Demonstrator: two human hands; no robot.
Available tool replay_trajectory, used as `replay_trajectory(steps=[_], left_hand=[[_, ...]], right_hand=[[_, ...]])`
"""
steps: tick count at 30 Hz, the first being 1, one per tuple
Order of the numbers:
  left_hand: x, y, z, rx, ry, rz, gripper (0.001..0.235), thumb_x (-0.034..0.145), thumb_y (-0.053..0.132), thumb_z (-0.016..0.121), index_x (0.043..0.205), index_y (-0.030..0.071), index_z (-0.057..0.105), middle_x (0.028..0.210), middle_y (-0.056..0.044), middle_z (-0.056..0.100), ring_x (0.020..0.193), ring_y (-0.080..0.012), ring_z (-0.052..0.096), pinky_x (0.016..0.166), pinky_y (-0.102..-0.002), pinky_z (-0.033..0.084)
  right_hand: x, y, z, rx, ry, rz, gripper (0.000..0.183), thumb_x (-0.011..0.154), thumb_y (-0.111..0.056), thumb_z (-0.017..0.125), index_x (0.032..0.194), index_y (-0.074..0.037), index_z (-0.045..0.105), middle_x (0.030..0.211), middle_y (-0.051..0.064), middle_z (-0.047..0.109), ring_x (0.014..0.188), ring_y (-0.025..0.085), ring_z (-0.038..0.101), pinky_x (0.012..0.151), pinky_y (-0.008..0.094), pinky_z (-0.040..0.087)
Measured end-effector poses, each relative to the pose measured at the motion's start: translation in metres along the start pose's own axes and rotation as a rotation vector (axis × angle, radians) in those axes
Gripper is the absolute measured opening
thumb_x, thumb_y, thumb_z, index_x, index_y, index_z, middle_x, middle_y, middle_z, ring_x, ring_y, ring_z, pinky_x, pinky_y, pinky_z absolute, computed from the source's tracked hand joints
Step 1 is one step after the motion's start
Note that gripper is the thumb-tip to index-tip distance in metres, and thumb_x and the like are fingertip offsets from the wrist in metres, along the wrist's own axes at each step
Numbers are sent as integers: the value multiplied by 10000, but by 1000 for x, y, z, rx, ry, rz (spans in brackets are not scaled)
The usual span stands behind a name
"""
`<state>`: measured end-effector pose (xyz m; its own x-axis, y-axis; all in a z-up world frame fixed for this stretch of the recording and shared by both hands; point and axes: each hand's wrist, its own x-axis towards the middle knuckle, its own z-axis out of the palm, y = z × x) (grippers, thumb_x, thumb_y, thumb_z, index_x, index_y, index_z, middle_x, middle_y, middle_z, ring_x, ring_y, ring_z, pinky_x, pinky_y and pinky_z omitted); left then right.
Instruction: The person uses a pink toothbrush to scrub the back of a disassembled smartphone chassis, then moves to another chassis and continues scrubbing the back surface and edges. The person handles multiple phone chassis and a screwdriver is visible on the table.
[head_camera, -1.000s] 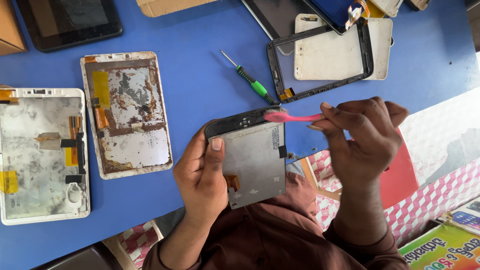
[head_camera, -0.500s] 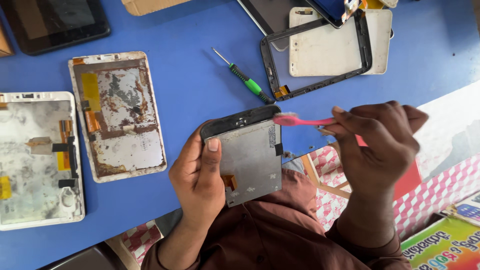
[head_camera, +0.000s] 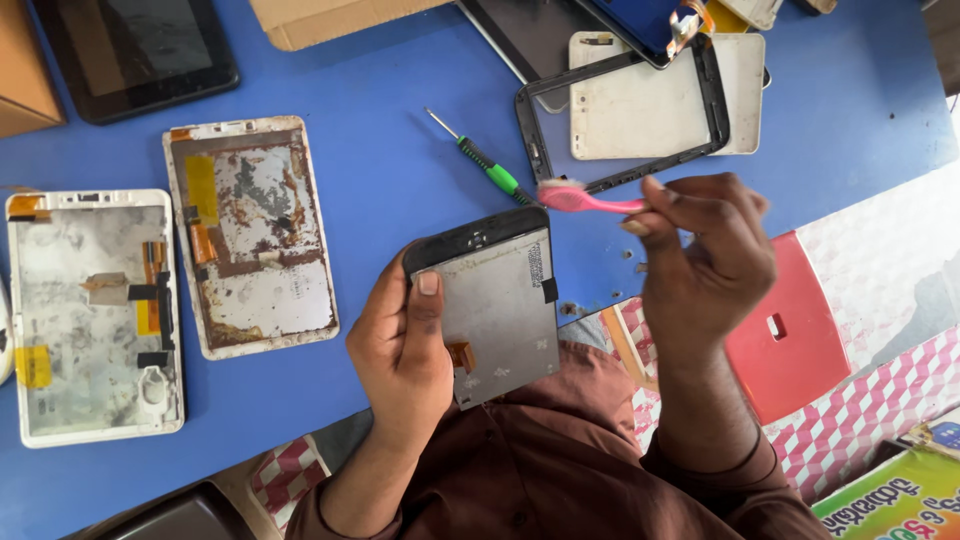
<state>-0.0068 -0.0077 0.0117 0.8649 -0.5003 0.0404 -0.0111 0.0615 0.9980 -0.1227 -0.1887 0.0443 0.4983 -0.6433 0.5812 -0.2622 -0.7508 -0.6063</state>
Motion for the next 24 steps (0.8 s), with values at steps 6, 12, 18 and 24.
replay_trajectory(steps=[6,12,18,24], left_hand=[[0,-5,-2,20,12,-83,337,1111,232,571,1296,-16,706,805,32,604,709,-10,454,635,-174,381],[-3,-8,-3,18,-9,-25,322,1102,217,551,1269,-25,681,780,70,580,651,9,387,570,-176,308],[-3,-9,-7,30,8,-21,314,1115,210,549,1272,-27,681,873,27,639,723,-12,450,632,-182,371],[-3,-8,-4,-85,-38,8,353,1136,266,531,1289,-24,661,1059,-20,728,966,-63,653,870,-213,538]], right_hand=[[-7,7,-17,-108,-158,-74,190,922,-180,904,1020,-92,768,888,0,719,818,110,619,900,271,343],[-10,3,-10,-125,-173,-40,187,941,-187,887,1036,-83,764,885,-16,721,832,101,636,932,262,350],[3,-5,14,-21,-168,-60,199,958,-196,880,1082,-94,762,904,-10,723,834,102,645,938,264,359],[2,2,12,44,-166,-375,274,758,-326,840,918,-120,756,777,-25,644,766,125,592,861,360,298]])
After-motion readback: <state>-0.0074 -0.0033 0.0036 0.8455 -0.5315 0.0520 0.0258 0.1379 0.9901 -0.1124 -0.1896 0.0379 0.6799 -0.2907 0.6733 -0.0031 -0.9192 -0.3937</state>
